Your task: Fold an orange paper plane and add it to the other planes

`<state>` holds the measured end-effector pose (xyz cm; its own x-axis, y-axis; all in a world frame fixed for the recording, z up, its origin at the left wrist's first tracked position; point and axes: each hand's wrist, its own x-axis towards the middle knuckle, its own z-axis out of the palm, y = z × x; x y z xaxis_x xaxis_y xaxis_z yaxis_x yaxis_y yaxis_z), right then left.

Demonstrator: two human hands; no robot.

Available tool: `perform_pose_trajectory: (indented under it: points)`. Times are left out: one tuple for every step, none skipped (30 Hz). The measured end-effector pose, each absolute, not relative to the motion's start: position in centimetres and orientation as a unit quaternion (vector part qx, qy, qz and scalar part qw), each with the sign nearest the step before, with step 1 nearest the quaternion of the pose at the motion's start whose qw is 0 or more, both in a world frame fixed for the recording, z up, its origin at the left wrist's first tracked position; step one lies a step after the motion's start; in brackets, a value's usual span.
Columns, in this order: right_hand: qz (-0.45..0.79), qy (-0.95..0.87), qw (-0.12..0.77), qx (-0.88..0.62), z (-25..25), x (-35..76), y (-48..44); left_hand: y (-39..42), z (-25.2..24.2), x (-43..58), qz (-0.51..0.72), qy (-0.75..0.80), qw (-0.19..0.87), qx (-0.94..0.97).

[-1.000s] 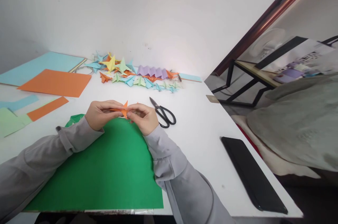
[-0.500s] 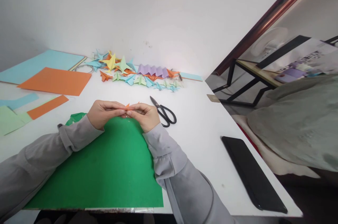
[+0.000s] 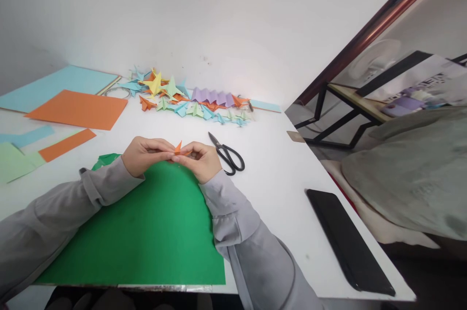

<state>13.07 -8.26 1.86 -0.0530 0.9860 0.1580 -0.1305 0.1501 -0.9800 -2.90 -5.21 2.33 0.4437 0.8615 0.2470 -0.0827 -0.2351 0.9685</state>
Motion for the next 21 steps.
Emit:
perform_pose_trajectory:
  points:
    - [0.496, -0.525, 0.548, -0.423, 1.9, 13.1, -8.3, -5.3, 2.4, -2.9, 0.43, 0.297, 0.542, 0.658]
    - [0.487, -0.529, 0.543, -0.432, 1.9, 13.1, -8.3, -5.3, 2.4, -2.9, 0.425, 0.297, 0.544, 0.66]
    - [0.483, -0.532, 0.54, -0.438, 1.8, 13.2, -8.2, -5.4, 2.5, -2.8, 0.421, 0.298, 0.546, 0.66]
    - [0.482, -0.532, 0.539, -0.441, 1.7, 13.2, -8.2, -5.4, 2.5, -2.8, 0.42, 0.3, 0.55, 0.656]
    - [0.485, -0.529, 0.539, -0.441, 1.5, 13.2, -8.1, -5.4, 2.5, -2.7, 0.419, 0.304, 0.555, 0.651]
    - [0.491, -0.522, 0.541, -0.441, 1.3, 13.2, -8.0, -5.4, 2.4, -2.7, 0.417, 0.31, 0.563, 0.643]
    - [0.499, -0.511, 0.544, -0.44, 1.0, 13.1, -7.9, -5.4, 2.3, -2.6, 0.413, 0.321, 0.574, 0.631]
    - [0.51, -0.498, 0.547, -0.44, 0.7, 13.1, -7.8, -5.4, 2.2, -2.5, 0.409, 0.334, 0.588, 0.613]
    - [0.522, -0.482, 0.55, -0.439, 0.5, 13.1, -7.7, -5.4, 2.1, -2.5, 0.405, 0.347, 0.605, 0.591]
    - [0.534, -0.465, 0.553, -0.438, 0.3, 13.0, -7.6, -5.4, 2.0, -2.4, 0.403, 0.358, 0.627, 0.563]
    - [0.546, -0.447, 0.557, -0.438, 0.2, 13.0, -7.6, -5.4, 2.0, -2.3, 0.402, 0.366, 0.649, 0.532]
    - [0.558, -0.429, 0.56, -0.438, 0.1, 12.9, -7.5, -5.4, 1.9, -2.2, 0.399, 0.37, 0.671, 0.504]
    - [0.569, -0.41, 0.561, -0.441, 0.2, 12.8, -7.5, -5.4, 2.0, -2.1, 0.394, 0.373, 0.69, 0.48]
    - [0.578, -0.393, 0.56, -0.445, 0.3, 12.7, -7.6, -5.5, 2.0, -2.1, 0.386, 0.377, 0.703, 0.463]
    - [0.587, -0.376, 0.558, -0.45, 0.4, 12.6, -7.6, -5.5, 2.1, -2.0, 0.377, 0.384, 0.712, 0.451]
    - [0.596, -0.361, 0.556, -0.454, 0.5, 12.6, -7.6, -5.5, 2.3, -2.0, 0.368, 0.394, 0.716, 0.444]
    - [0.603, -0.348, 0.553, -0.457, 0.6, 12.5, -7.7, -5.5, 2.4, -2.0, 0.361, 0.402, 0.719, 0.437]
    - [0.609, -0.337, 0.553, -0.458, 0.7, 12.4, -7.7, -5.6, 2.5, -2.0, 0.356, 0.409, 0.722, 0.43]
    - [0.613, -0.33, 0.553, -0.458, 0.8, 12.4, -7.8, -5.6, 2.7, -2.1, 0.352, 0.412, 0.727, 0.421]
    - [0.615, -0.324, 0.555, -0.456, 0.8, 12.4, -7.8, -5.7, 2.8, -2.1, 0.348, 0.413, 0.733, 0.413]
    - [0.616, -0.322, 0.557, -0.454, 0.7, 12.4, -7.8, -5.7, 2.9, -2.1, 0.344, 0.412, 0.74, 0.406]
